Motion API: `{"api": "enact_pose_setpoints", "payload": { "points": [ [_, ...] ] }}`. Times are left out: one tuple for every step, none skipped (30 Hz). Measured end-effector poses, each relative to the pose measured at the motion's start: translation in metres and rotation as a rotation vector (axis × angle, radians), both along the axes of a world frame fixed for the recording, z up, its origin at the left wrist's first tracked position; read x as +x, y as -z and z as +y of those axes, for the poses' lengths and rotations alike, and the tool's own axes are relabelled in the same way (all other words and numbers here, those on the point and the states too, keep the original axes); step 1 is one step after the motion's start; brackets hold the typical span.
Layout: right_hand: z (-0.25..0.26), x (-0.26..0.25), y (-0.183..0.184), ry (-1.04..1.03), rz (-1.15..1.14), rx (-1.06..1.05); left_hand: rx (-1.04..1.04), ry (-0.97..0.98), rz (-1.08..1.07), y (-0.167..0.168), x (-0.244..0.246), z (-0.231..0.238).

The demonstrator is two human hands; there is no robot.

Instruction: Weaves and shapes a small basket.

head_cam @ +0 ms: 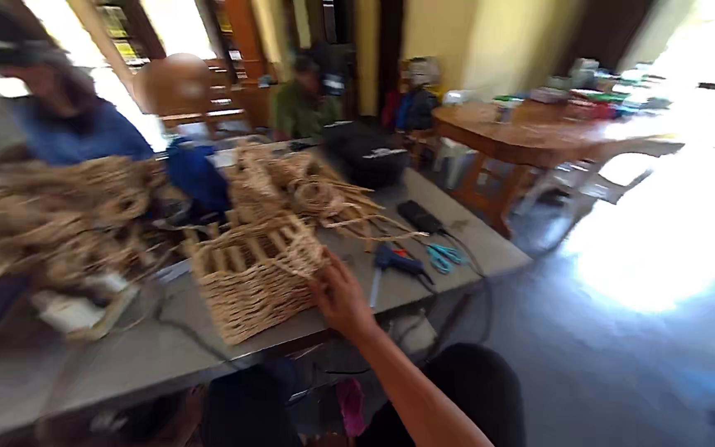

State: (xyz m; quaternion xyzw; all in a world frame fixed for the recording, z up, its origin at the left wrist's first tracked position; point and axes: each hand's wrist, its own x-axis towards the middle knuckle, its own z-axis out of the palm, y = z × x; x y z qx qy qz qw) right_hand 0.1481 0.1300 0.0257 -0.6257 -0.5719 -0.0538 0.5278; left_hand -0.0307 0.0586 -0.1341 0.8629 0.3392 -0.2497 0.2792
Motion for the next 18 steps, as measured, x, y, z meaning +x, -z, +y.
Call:
{"api": "enact_pose_setpoints", "payload": {
  "points": [
    [0.002,0.000,0.002,-0.004,-0.013,0.008,-0.033,-0.027,0.023,-0.011,0.001,-0.001],
    [0.004,0.000,0.003,-0.015,-0.027,0.019,-0.050,-0.051,0.045,-0.020,0.003,-0.003],
    [0.005,0.000,0.003,-0.028,-0.037,0.031,-0.082,-0.076,0.050,-0.031,0.005,-0.002],
    [0.007,0.001,0.002,-0.036,-0.046,0.040,-0.096,-0.102,0.005,-0.034,0.004,-0.002],
    [0.007,0.003,0.002,-0.042,-0.049,0.043,-0.097,-0.113,-0.058,-0.032,-0.002,-0.005],
    [0.006,0.003,0.003,-0.049,-0.048,0.044,-0.100,-0.104,-0.119,-0.030,-0.011,-0.012],
    [0.005,0.004,0.006,-0.060,-0.047,0.040,-0.124,-0.088,-0.195,-0.031,-0.020,-0.018],
    [0.005,0.005,0.007,-0.071,-0.048,0.033,-0.145,-0.068,-0.282,-0.035,-0.029,-0.022],
    [0.006,0.005,0.009,-0.079,-0.050,0.033,-0.145,-0.045,-0.373,-0.041,-0.036,-0.024],
    [0.004,0.005,0.010,-0.087,-0.047,0.031,-0.119,-0.045,-0.462,-0.049,-0.042,-0.025],
    [0.003,0.006,0.010,-0.096,-0.036,0.034,-0.065,-0.077,-0.582,-0.062,-0.045,-0.022],
    [0.002,0.007,0.010,-0.100,-0.022,0.050,0.026,-0.129,-0.725,-0.078,-0.046,-0.016],
    [0.002,0.008,0.009,-0.101,-0.011,0.068,0.135,-0.187,-0.882,-0.096,-0.045,-0.006],
    [0.002,0.008,0.009,-0.101,-0.010,0.083,0.255,-0.238,-1.030,-0.116,-0.045,0.006],
    [0.003,0.009,0.009,-0.101,-0.014,0.096,0.387,-0.278,-1.146,-0.136,-0.046,0.021],
    [0.003,0.008,0.010,-0.100,-0.019,0.103,0.523,-0.323,-1.232,-0.154,-0.049,0.038],
    [0.003,0.008,0.011,-0.101,-0.020,0.107,0.642,-0.379,-1.301,-0.169,-0.052,0.056],
    [0.003,0.008,0.011,-0.099,-0.020,0.107,0.721,-0.446,-1.358,-0.181,-0.056,0.073]
  ]
}}
